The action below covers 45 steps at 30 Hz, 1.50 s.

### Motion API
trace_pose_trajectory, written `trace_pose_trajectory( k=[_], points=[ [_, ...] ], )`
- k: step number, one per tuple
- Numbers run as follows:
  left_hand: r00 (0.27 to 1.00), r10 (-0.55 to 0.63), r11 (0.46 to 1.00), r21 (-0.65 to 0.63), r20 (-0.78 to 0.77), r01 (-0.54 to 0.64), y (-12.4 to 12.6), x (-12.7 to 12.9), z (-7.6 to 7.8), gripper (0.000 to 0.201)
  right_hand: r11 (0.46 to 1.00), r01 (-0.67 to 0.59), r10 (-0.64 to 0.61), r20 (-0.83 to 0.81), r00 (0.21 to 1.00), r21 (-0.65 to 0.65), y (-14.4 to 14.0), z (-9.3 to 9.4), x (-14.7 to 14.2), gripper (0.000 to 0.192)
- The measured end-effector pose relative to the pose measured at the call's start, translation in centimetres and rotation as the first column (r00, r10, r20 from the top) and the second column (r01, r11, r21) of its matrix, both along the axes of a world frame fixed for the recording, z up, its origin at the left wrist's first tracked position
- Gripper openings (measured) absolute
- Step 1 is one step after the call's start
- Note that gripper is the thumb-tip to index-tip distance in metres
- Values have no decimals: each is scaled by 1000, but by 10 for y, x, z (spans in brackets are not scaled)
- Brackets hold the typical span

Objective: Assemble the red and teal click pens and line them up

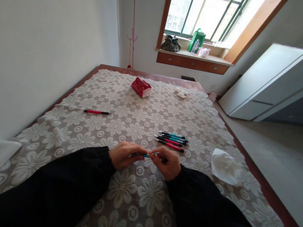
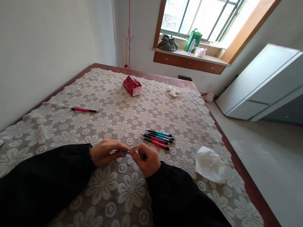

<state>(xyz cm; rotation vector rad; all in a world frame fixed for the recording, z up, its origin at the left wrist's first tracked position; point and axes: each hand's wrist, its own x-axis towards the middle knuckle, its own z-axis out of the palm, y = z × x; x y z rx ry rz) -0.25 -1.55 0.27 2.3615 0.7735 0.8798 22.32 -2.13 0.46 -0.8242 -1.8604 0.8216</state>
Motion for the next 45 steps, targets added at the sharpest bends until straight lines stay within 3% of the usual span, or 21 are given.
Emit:
trace_pose_trajectory(
  k=[9, 21, 34, 41, 45],
  points=[
    [1000, 4, 999, 40, 22, -5, 0, 0, 3, 19, 998, 17, -19, 29, 999, 62, -3, 1, -2, 9],
    [992, -89, 988, 135, 84, 77, -1, 1, 3, 21, 989, -7, 3, 26, 1000, 145, -5, -2, 1, 12],
    [994, -72, 975, 216, 78, 54, -1, 2, 3, 19, 976, -3, -10, 59, 998, 216, -4, -5, 0, 17],
    [992, -101, 977, 198, 80, 83, -1, 2, 3, 19, 938, -37, 42, -8, 999, 346, -3, -5, -1, 11],
    [992, -85, 977, 204, 93, 65, -1, 2, 3, 18, 960, -6, -2, 29, 1000, 279, -4, -2, -1, 9]
  ],
)
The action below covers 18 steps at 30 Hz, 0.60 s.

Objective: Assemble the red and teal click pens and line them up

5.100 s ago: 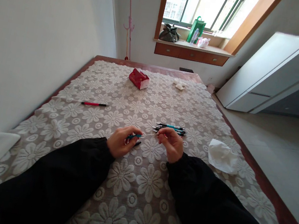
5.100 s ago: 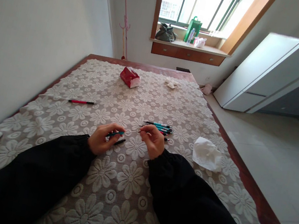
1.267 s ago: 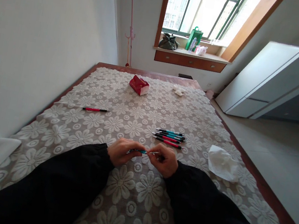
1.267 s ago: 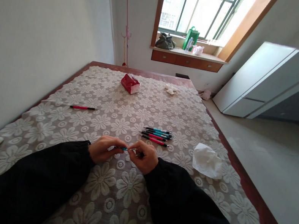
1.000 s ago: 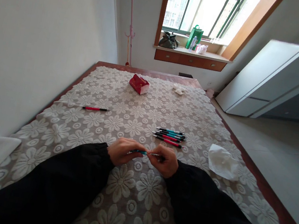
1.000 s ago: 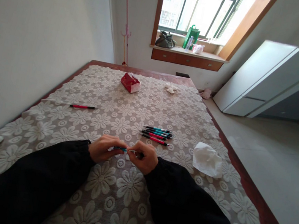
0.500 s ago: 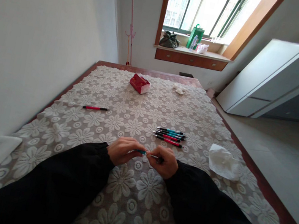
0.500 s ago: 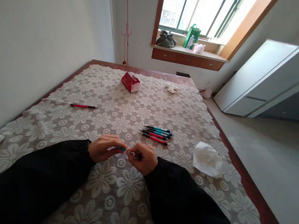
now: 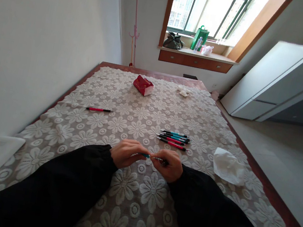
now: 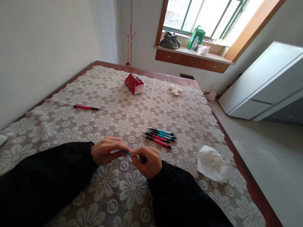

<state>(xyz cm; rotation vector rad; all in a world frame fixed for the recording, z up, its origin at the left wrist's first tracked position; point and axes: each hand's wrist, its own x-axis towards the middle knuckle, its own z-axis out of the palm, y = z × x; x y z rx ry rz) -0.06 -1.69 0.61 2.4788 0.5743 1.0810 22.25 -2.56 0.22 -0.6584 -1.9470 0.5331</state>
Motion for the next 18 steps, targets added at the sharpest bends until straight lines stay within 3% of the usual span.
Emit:
trace_pose_trajectory(
  k=[7, 18],
  points=[
    [999, 37, 999, 18, 3, -37, -1, 1, 3, 15, 991, -15, 21, 47, 999, -134, -1, 0, 1, 12],
    [1000, 24, 999, 49, -17, -23, -1, 0, 1, 19, 992, -17, 19, 18, 1000, -125, 1, -6, 0, 21]
  ],
)
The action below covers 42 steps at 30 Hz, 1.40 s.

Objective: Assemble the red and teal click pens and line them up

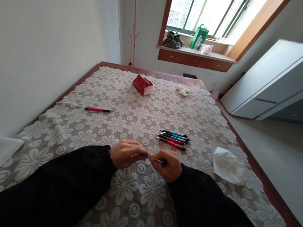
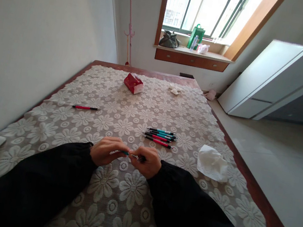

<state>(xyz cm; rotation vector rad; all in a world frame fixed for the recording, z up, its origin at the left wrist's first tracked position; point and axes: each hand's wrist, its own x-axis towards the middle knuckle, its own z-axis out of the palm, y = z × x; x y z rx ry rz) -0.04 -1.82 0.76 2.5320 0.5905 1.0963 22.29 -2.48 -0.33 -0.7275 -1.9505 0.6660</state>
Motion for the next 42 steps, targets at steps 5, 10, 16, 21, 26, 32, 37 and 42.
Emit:
trace_pose_trajectory(
  k=[5, 10, 16, 21, 26, 32, 37, 42],
  points=[
    [998, 55, 997, -50, 14, -54, -1, 0, 0, 16, 1000, 21, -20, 36, 999, -18, 1, 0, 1, 18],
    [999, 50, 998, -40, 17, -49, -2, 1, 2, 15, 1000, 2, -2, 34, 999, -6, 1, 2, 1, 15],
    [999, 45, 999, -16, 11, -45, -1, 1, 1, 18, 999, 21, -20, 29, 999, -48, 2, -1, 2, 19],
    [999, 25, 999, -36, 21, -24, -1, 0, -2, 20, 998, 17, -16, 22, 1000, -52, 2, -1, 2, 20],
    [997, 64, 994, -85, 31, -61, 0, -1, -5, 20, 987, -4, 13, 52, 999, -161, 2, 3, 1, 18],
    [986, 152, 981, -133, 71, -142, -2, -1, -6, 17, 980, 11, -8, 16, 1000, -199, -4, 5, 2, 28],
    [967, 235, 966, -134, 99, -221, -3, 0, -2, 16, 979, 51, -84, -162, 983, -197, -3, 9, 3, 15],
    [948, 314, 939, -163, 51, -302, -2, 3, 0, 13, 981, 85, -131, -272, 953, -173, 10, 10, 5, 35]
  ],
)
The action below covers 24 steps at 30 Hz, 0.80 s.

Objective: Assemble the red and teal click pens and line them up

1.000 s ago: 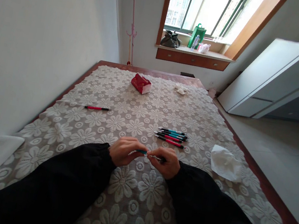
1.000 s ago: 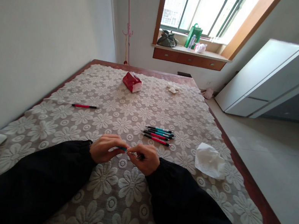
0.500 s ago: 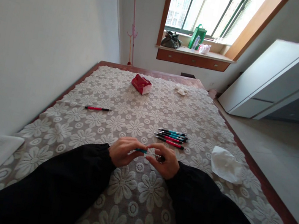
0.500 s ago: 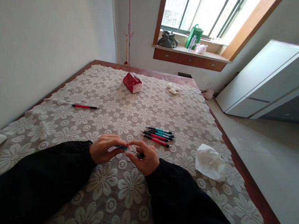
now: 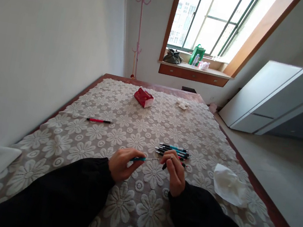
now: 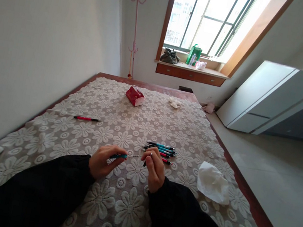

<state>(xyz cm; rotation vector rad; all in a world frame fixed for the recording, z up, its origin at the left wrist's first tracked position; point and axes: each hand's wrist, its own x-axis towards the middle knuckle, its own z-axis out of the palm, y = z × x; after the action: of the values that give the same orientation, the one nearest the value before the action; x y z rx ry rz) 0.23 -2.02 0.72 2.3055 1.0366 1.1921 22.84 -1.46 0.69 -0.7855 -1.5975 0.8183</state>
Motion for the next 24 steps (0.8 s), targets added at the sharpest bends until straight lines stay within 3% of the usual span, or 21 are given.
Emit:
trace_pose_trajectory(
  k=[3, 8, 18, 24],
  points=[
    [999, 45, 998, -34, -19, -46, 0, 0, -2, 13, 996, 39, -43, -63, 997, -76, 8, -11, 4, 33],
    [999, 42, 998, -53, -30, -43, 1, 0, -4, 13, 964, -3, -78, -295, 952, -264, 17, -26, 7, 33],
    [991, 68, 987, -138, -113, -84, 1, -1, -2, 14, 953, -72, -40, -358, 933, -294, 15, -30, 6, 29],
    [990, 72, 985, -145, -119, -89, 0, 0, -1, 14, 953, -104, 11, -311, 950, -283, 15, -38, 9, 26]
  ],
)
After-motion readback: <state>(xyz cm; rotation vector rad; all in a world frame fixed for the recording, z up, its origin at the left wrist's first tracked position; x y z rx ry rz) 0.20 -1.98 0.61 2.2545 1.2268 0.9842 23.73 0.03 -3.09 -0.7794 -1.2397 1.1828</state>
